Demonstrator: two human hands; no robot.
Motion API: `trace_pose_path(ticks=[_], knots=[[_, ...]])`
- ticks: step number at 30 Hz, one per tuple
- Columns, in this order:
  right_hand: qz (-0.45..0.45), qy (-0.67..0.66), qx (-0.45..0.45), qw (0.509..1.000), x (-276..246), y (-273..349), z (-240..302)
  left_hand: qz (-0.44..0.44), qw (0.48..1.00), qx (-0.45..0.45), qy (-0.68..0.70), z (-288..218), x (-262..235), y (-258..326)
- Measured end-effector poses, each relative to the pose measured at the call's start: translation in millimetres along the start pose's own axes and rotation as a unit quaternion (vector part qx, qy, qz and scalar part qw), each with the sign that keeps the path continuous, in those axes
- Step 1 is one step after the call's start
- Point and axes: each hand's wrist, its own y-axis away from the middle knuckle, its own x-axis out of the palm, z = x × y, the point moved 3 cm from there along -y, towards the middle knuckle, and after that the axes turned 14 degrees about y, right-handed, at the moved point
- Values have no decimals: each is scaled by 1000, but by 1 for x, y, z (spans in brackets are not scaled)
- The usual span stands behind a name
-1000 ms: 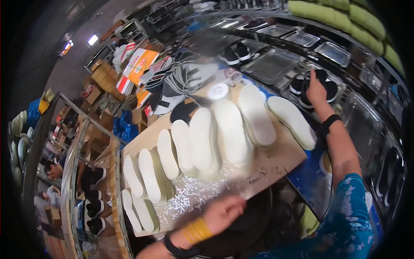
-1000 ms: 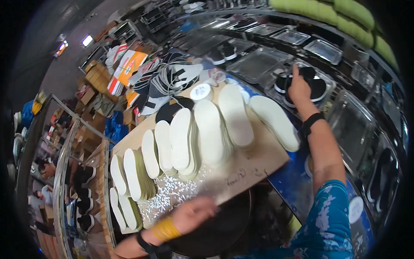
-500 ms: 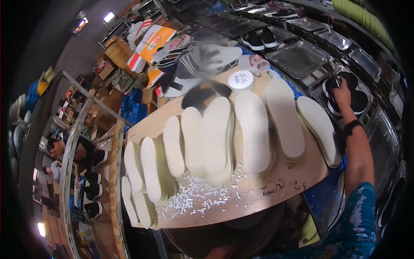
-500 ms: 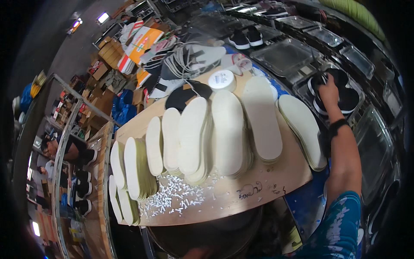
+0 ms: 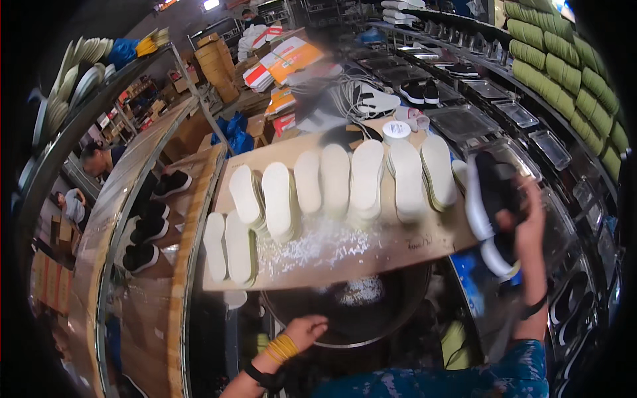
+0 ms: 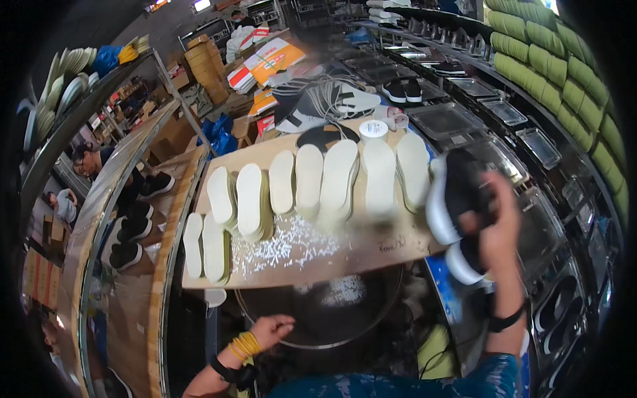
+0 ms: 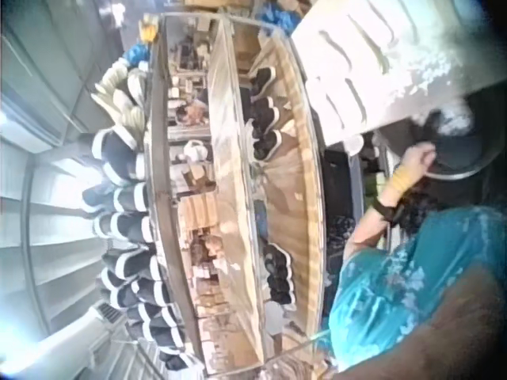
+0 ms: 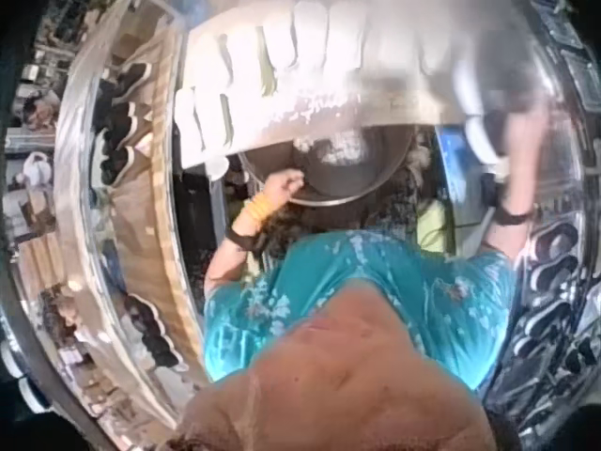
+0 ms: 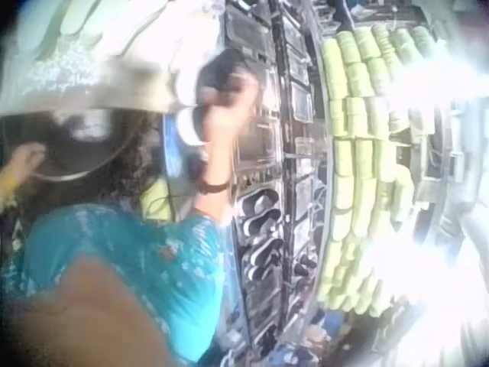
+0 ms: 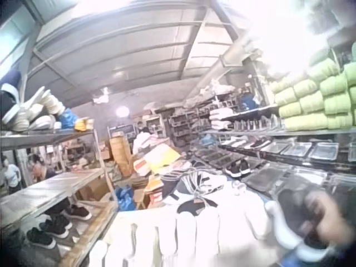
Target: The person is inserting insoles into black slip-on shoes and placing them onto a storage rack.
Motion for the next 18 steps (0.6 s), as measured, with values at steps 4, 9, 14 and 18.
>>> trace_pose_path(ticks=[4, 9, 14, 18], knots=[[282, 73, -276, 916, 58, 110, 111, -73, 922, -96, 367, -57, -26, 14], [391, 13, -445, 806, 159, 242, 135, -256, 845, -58, 466, -81, -24, 16], [411, -10, -414, 812, 216, 300, 121, -252, 939, -172, 161, 45, -30, 33], [451, -8, -324, 832, 184, 274, 127, -289, 948, -65, 116, -3, -49, 45]])
